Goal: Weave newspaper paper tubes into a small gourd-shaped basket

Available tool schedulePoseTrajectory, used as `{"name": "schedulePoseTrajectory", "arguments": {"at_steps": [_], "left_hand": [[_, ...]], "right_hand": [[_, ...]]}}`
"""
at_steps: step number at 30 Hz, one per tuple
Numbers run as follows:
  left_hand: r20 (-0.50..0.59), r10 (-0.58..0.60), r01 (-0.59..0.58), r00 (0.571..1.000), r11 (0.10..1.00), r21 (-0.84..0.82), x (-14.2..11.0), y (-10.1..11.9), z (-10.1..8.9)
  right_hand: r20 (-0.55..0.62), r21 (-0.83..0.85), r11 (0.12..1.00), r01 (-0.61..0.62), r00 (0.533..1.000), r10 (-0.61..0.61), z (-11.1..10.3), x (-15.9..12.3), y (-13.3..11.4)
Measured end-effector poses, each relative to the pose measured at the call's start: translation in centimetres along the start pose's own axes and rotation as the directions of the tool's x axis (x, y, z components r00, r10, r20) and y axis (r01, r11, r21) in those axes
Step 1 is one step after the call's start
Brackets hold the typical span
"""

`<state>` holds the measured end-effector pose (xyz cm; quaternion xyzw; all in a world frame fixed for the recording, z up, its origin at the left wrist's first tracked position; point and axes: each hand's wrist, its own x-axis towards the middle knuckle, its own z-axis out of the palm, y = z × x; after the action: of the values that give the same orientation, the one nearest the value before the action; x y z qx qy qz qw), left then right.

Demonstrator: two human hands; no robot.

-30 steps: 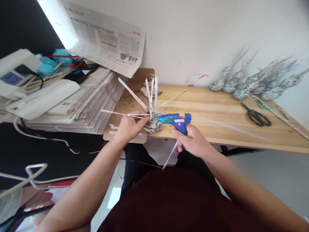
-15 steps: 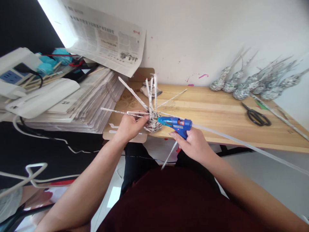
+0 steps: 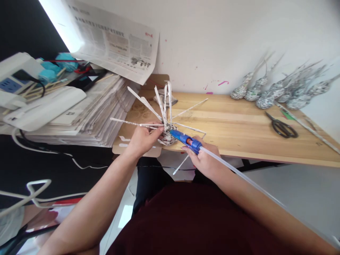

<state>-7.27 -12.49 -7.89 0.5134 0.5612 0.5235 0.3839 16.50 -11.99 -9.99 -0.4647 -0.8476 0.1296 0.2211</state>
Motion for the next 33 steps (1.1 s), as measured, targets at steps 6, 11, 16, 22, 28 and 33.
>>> {"name": "schedulePoseTrajectory", "arguments": {"at_steps": [6, 11, 16, 22, 28, 33], "left_hand": [[-0.009, 0.020, -0.019, 1.000, 0.997, 0.078, -0.1, -0.2, 0.0], [0.001, 0.093, -0.092, 0.996, 0.978, 0.186, 0.0, -0.3, 0.1], [0.017, 0.140, -0.140, 0.990, 0.971, 0.192, 0.1, -0.8, 0.0], [0.029, 0.214, -0.214, 0.976, 0.941, 0.263, 0.1, -0.7, 0.0], [0.019, 0.204, -0.202, 0.979, 0.943, 0.267, -0.1, -0.5, 0.0], [-0.006, 0.121, -0.119, 0.993, 0.983, 0.138, -0.2, -0.3, -0.6]], "right_hand": [[0.008, -0.104, 0.995, -0.008, 1.000, 0.009, -1.0, 0.1, -0.4], [-0.032, -0.119, 0.991, 0.054, 0.998, -0.058, -2.7, 0.2, -0.8], [0.081, -0.133, 0.991, 0.027, 0.997, -0.016, -4.7, 0.8, -1.7], [0.148, -0.189, 0.979, 0.079, 0.988, -0.051, -6.5, 2.0, -2.8], [0.230, -0.054, 0.998, -0.029, 0.972, 0.041, -8.1, 2.9, -2.2], [0.385, 0.439, 0.824, -0.359, 0.904, 0.189, -8.5, 2.2, 1.6]]}}
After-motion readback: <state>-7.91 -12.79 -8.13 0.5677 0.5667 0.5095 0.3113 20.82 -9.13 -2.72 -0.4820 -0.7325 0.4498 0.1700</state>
